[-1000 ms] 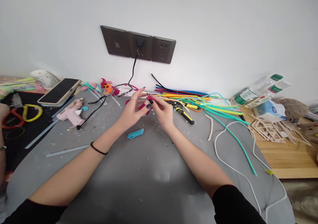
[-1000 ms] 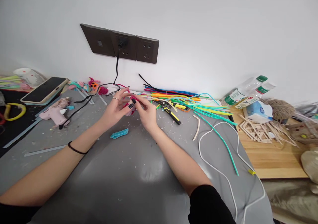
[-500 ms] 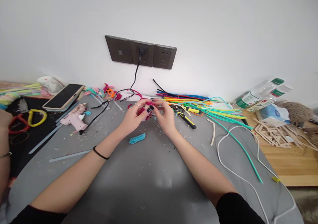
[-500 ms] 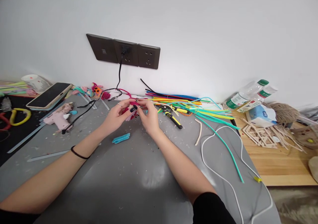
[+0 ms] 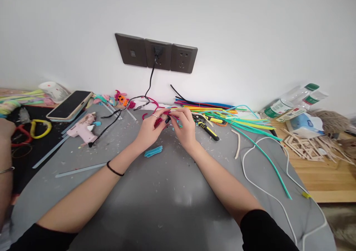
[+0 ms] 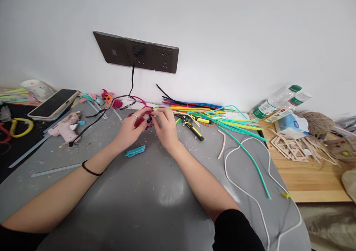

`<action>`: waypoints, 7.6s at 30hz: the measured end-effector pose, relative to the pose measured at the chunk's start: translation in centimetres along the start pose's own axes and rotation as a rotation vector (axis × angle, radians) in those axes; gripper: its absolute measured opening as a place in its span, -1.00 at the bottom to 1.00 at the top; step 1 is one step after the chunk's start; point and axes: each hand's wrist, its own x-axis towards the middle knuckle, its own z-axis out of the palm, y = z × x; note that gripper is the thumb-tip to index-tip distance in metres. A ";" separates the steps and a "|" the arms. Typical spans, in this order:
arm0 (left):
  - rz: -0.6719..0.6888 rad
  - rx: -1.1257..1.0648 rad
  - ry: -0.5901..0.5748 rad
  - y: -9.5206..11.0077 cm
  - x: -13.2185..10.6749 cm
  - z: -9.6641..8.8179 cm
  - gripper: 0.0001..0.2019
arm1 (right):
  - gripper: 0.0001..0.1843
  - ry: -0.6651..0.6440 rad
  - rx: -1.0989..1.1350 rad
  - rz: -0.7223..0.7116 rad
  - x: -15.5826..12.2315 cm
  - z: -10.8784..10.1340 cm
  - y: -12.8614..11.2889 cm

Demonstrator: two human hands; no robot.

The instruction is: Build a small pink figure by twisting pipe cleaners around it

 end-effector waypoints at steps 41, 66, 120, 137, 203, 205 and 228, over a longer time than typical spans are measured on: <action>-0.132 -0.577 -0.040 -0.9 0.6 0.2 -0.60 | -0.89 -0.041 0.218 0.215 0.4 -0.3 -0.2; -0.367 -0.863 -0.107 -1.5 1.0 -0.7 -0.69 | -0.56 -0.086 0.694 0.654 -0.2 1.1 1.0; -0.139 -0.871 0.258 -1.3 0.9 1.0 -0.55 | -0.76 0.068 0.779 0.578 -0.1 1.3 -1.2; 0.037 -0.677 0.303 0.7 -0.1 0.6 -0.68 | -0.35 -0.226 1.195 0.960 0.4 0.7 -1.3; 0.200 -0.063 -0.147 -1.8 2.3 -4.8 -0.80 | -0.52 -0.470 0.948 0.884 0.3 0.3 -0.4; 0.210 -0.031 -0.156 -1.8 2.3 -4.9 -0.79 | -0.51 -0.503 0.954 0.872 0.3 0.2 -0.5; 0.124 -0.174 -0.150 -1.1 2.0 -4.0 -0.54 | -0.43 -0.378 0.965 0.848 -0.1 0.7 0.3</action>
